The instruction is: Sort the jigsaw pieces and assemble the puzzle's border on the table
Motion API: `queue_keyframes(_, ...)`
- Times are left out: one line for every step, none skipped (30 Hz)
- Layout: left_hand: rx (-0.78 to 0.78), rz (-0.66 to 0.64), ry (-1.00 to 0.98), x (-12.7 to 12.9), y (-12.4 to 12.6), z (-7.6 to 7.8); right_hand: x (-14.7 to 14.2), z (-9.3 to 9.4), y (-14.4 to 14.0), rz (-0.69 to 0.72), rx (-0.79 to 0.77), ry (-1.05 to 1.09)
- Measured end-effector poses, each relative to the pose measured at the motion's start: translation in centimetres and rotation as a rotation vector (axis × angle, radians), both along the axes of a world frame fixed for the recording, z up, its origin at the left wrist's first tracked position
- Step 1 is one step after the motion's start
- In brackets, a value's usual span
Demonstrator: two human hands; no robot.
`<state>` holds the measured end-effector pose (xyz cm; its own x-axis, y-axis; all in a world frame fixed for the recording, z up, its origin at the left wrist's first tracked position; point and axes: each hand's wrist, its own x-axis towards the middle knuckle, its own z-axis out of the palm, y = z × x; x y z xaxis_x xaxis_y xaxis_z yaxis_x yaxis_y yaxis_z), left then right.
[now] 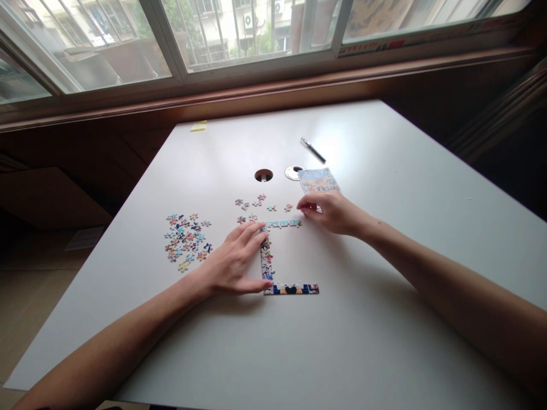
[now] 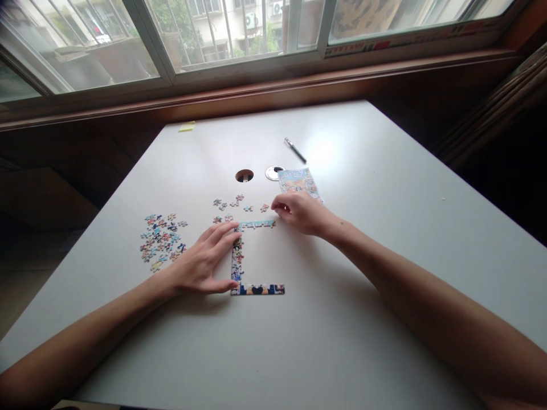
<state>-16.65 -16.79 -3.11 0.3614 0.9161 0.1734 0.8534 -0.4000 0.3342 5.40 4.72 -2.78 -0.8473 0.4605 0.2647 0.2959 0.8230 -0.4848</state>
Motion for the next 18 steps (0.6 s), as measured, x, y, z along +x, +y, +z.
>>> queue_keyframes(0.003, -0.002, 0.000, 0.0, 0.0, 0.0, 0.0, -0.2, 0.0, -0.008, 0.012, 0.026)
queue_keyframes(0.006, -0.003, 0.001, 0.0, 0.0, 0.0, -0.1, -0.5, 0.0, -0.008, 0.030, 0.051)
queue_keyframes(0.009, -0.005, 0.002, 0.0, 0.0, 0.0, -0.2, -0.7, 0.0, -0.001, 0.056, 0.072)
queue_keyframes(0.012, -0.007, 0.004, 0.0, 0.0, 0.0, -0.2, -1.0, 0.0, 0.013, 0.088, 0.087)
queue_keyframes(0.015, -0.009, 0.005, 0.0, 0.0, -0.1, -0.3, -1.2, -0.1, 0.032, 0.127, 0.093)
queue_keyframes(0.016, -0.009, 0.006, 0.0, 0.0, -0.1, -0.3, -1.3, -0.3, 0.055, 0.168, 0.084)
queue_keyframes(0.017, -0.010, 0.006, 0.0, 0.0, 0.0, -0.3, -1.4, -0.4, 0.075, 0.208, 0.064)
queue_keyframes(0.019, -0.011, 0.007, 0.0, 0.0, 0.0, -0.3, -1.5, -0.5, 0.088, 0.241, 0.040)
queue_keyframes(0.020, -0.012, 0.007, 0.0, 0.0, 0.0, -0.3, -1.5, -0.6, 0.096, 0.265, 0.018)
queue_keyframes(0.022, -0.013, 0.007, 0.0, 0.0, 0.0, -0.3, -1.4, -0.7, 0.099, 0.277, 0.001)
queue_keyframes(0.022, -0.014, 0.005, 0.0, 0.0, 0.0, -0.2, -1.3, -0.7, 0.099, 0.278, -0.009)
queue_keyframes(0.021, -0.015, 0.003, 0.0, 0.0, 0.0, -0.2, -1.2, -0.7, 0.097, 0.271, -0.009)
queue_keyframes(0.019, -0.015, -0.002, 0.0, 0.0, 0.0, -0.1, -1.1, -0.6, 0.098, 0.261, -0.007)
queue_keyframes(0.016, -0.015, -0.006, 0.0, 0.0, -0.1, -0.1, -1.0, -0.5, 0.100, 0.251, -0.005)
queue_keyframes(0.014, -0.014, -0.011, 0.0, 0.0, -0.1, -0.1, -1.0, -0.4, 0.100, 0.245, -0.005)
queue_keyframes(0.012, -0.015, -0.013, 0.0, 0.0, -0.1, 0.0, -0.9, -0.3, 0.099, 0.244, -0.008)
queue_keyframes(0.010, -0.015, -0.015, 0.0, 0.0, -0.1, 0.0, -0.9, -0.2, 0.098, 0.246, -0.012)
queue_keyframes(0.011, -0.015, -0.014, 0.0, 0.0, -0.2, 0.0, -0.9, -0.1, 0.097, 0.253, -0.016)
